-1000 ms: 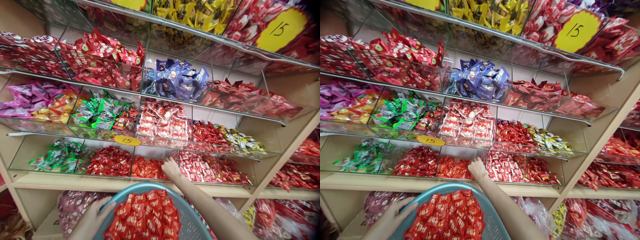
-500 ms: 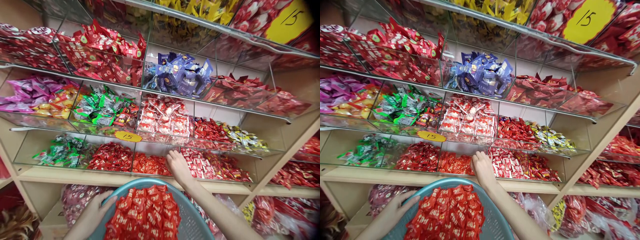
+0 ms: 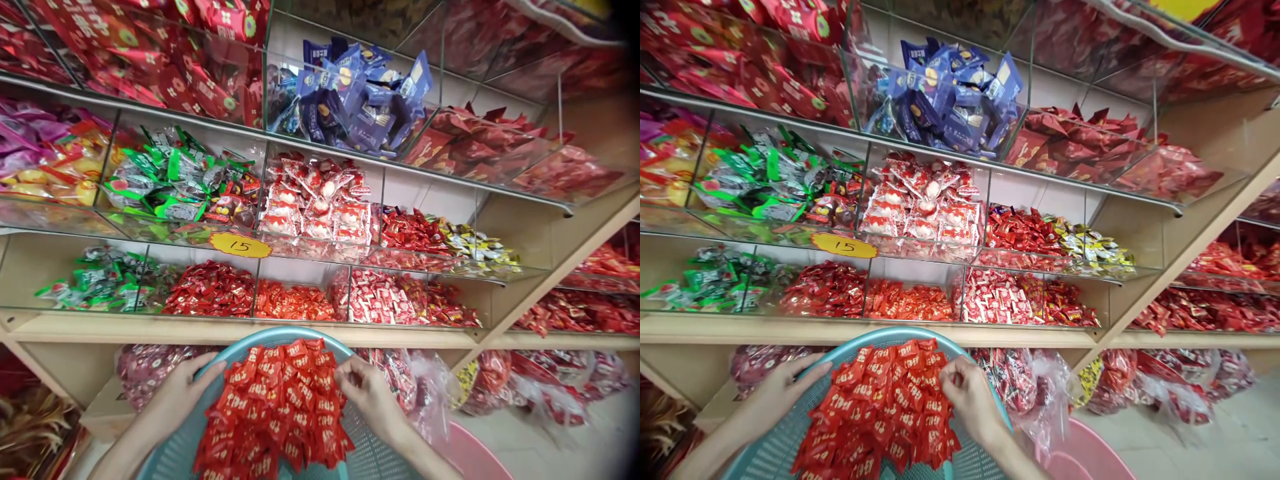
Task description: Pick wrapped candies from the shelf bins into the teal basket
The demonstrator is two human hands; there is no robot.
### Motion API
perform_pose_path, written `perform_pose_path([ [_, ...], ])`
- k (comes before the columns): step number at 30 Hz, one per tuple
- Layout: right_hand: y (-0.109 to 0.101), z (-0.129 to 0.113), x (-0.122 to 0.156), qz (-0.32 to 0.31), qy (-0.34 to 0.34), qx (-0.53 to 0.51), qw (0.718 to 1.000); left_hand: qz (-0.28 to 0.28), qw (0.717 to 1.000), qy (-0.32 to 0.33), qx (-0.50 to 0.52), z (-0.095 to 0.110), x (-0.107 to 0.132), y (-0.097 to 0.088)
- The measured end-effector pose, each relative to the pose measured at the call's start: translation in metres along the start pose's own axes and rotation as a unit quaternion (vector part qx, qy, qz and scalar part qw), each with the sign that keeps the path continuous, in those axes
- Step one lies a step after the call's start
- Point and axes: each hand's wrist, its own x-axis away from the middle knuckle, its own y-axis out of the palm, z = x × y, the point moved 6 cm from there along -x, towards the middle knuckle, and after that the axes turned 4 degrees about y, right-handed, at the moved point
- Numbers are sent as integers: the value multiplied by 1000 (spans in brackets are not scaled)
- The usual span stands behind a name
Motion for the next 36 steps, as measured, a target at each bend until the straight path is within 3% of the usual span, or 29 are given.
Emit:
perform_pose_path([
  [4, 12, 11, 1, -6, 32, -20, 999, 10, 1000, 3, 1, -1, 0, -2],
  [13, 33, 13, -4, 2, 31, -24, 999, 6, 1000, 4, 10, -3, -1, 0],
  [21, 39, 10, -5, 18, 27, -24, 999, 8, 1000, 12, 5, 0, 0, -1],
  [36, 50, 27, -3, 34, 70, 12, 997, 18, 1000, 15, -5, -13, -5, -2],
])
